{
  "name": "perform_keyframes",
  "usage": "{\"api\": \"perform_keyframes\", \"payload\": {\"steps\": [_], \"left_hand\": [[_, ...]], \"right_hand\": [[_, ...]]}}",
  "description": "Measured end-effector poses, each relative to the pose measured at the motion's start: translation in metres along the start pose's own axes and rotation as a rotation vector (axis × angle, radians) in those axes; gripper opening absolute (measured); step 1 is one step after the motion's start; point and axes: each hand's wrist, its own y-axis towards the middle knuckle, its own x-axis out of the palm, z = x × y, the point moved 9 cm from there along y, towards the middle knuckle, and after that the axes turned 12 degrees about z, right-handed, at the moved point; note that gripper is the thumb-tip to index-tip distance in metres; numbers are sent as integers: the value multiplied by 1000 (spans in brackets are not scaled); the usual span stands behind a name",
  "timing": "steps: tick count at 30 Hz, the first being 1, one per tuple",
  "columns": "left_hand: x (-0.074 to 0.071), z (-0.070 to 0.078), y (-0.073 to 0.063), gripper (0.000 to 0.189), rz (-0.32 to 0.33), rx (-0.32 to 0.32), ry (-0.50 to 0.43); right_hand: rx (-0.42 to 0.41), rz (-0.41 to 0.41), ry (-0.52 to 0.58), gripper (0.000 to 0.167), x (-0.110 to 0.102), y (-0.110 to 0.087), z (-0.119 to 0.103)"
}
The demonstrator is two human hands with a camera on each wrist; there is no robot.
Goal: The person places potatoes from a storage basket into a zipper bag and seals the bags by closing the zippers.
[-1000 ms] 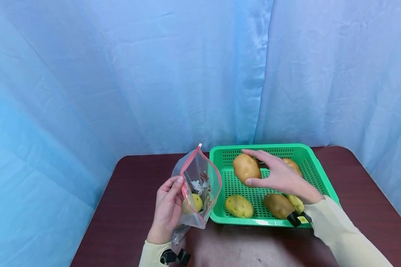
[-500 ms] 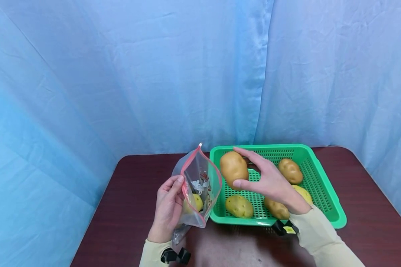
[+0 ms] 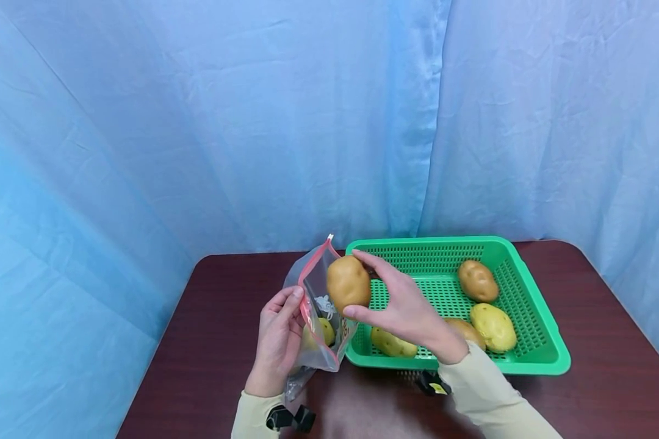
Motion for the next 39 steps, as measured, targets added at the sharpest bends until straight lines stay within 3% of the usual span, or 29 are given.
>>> {"api": "perform_keyframes", "payload": {"steps": [6, 8, 11, 14, 17, 21, 24, 29, 34, 39], "left_hand": [[0, 0, 2, 15, 9, 4, -4], [-1, 1, 2, 15, 12, 10, -8], [-1, 4, 3, 16, 6, 29, -30], [-3, 8, 5, 19, 0, 49, -61], [-5, 13, 6, 24, -3, 58, -91], [-7, 20, 7, 25, 0, 53, -110], [-9, 29, 10, 22, 9, 60, -106], [-17, 47, 14, 18, 41, 99, -89], [-25, 52, 15, 22, 69, 80, -111], [-25, 51, 14, 20, 67, 74, -125]], "right_hand": [[-151, -25, -164, 90, 18, 3, -6], [-162, -49, -206, 91, 23, 4, -4], [-102, -67, -236, 89, 25, 3, 5], [38, -35, -240, 81, 19, 1, 19], [200, -14, -188, 62, 13, -2, 36], [320, -70, -57, 31, 17, 0, 47], [344, -107, 62, 26, 23, 7, 42], [373, -87, 266, 27, 38, 26, 22], [348, -80, 329, 27, 51, 37, 6], [358, -133, 342, 30, 55, 30, 15]]}}
